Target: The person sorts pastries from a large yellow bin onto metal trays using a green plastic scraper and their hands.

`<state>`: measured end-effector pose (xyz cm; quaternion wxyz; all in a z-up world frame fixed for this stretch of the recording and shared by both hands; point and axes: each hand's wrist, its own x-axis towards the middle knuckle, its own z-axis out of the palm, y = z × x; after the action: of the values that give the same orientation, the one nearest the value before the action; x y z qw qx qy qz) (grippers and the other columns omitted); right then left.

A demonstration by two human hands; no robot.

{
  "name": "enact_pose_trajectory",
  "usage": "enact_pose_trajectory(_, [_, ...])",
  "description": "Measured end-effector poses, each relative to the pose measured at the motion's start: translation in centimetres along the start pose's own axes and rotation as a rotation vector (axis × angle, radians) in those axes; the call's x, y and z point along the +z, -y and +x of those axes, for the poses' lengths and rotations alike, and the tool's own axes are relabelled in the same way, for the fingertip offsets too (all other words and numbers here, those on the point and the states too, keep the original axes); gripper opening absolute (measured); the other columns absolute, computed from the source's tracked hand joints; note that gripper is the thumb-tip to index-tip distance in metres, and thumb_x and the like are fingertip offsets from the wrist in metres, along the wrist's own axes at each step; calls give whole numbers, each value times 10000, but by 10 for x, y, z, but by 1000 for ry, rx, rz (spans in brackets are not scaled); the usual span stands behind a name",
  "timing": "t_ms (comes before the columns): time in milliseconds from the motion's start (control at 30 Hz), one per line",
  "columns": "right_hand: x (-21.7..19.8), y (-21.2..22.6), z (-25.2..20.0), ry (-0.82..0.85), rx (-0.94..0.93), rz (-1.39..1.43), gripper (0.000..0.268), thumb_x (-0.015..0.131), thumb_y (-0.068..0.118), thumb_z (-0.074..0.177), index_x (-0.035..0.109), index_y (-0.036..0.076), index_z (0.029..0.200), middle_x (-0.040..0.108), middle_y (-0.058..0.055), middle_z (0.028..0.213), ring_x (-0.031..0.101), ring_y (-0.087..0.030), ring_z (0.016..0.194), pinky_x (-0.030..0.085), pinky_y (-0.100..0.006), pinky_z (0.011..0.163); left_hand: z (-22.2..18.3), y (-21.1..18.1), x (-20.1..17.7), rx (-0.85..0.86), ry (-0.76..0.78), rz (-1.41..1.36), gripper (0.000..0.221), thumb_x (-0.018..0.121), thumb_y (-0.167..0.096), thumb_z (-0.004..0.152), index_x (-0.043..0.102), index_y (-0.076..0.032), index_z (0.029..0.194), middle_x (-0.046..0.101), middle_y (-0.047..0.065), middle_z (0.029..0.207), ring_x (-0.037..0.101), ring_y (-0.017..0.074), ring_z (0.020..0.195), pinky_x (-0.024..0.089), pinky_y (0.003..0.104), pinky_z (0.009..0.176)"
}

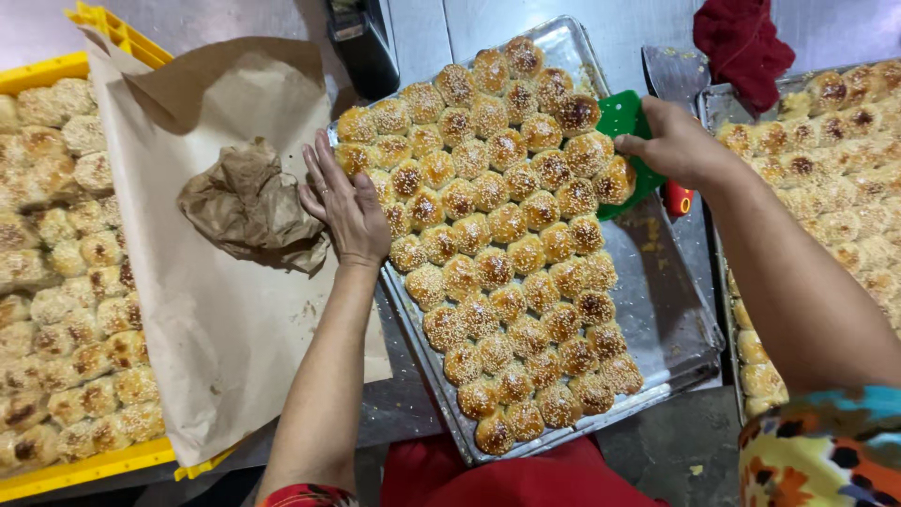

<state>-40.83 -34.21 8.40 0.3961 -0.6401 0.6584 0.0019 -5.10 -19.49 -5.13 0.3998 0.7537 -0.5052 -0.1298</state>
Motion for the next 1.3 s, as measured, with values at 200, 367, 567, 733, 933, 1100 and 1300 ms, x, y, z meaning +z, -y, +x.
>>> enact_pose_trajectory(200, [-3, -9, -18, -184, -162, -195, 299, 694, 123, 987, 588, -44, 1212, 708, -183, 1047, 695, -262, 980, 571, -457, 874, -3, -66, -1, 261, 68, -127, 941, 588, -640, 1066, 154, -88, 1693, 194, 103, 1767, 151, 276, 1669, 111, 545, 1390])
enact_pose_trajectory(367, [-4, -20, 12, 66, -34, 387, 317, 657, 119, 953, 618, 42, 1258, 728, -108, 1063, 709, -191, 957, 619, -379, 853, 21, -182, 72, 350, 621, 260, 1201, 806, -665, 722, 215, -92, 1596, 212, 120, 1678, 214, 319, 1496, 8, 767, 1110])
enact_pose_trajectory(567, [-6, -16, -13, -199, -336, -173, 311, 727, 87, 970, 621, -33, 1237, 729, -172, 1067, 703, -249, 986, 554, -437, 866, 24, -177, 89, 318, 612, 164, 1094, 877, -599, 619, 418, -181, 1521, 436, 28, 1575, 338, 253, 1487, 12, 698, 1218])
enact_pose_trajectory(733, [-8, -28, 2, -103, -163, -7, 285, 686, 135, 1018, 599, -5, 1250, 728, -143, 1035, 712, -240, 940, 590, -421, 826, 14, -175, 100, 349, 432, 18, 996, 924, -484, 635, 460, -242, 1482, 533, 43, 1513, 411, 246, 1428, 28, 657, 1196])
enact_pose_trajectory(933, [-5, -71, 41, 162, -153, 626, 306, 664, 96, 987, 612, -7, 1270, 729, -97, 1046, 716, -178, 913, 639, -379, 786, 19, -179, 104, 345, 441, 21, 1079, 908, -546, 629, 428, -126, 1500, 546, 107, 1486, 470, 264, 1403, 83, 641, 1210])
enact_pose_trajectory(1100, [-10, -61, 45, 77, -118, 413, 257, 664, 100, 999, 636, -32, 1218, 732, -113, 1003, 717, -201, 872, 646, -377, 743, 15, -179, 97, 289, 547, 124, 1050, 886, -543, 643, 433, -152, 1506, 533, 89, 1486, 448, 255, 1387, 67, 654, 1208])
enact_pose_trajectory(1300, [-5, -54, 40, 30, -241, 142, 264, 678, 114, 1013, 659, 3, 1251, 732, -88, 988, 676, -169, 858, 549, -338, 733, 11, -183, 100, 301, 528, 140, 1038, 892, -523, 645, 441, -153, 1503, 485, 90, 1516, 414, 261, 1413, 80, 668, 1196])
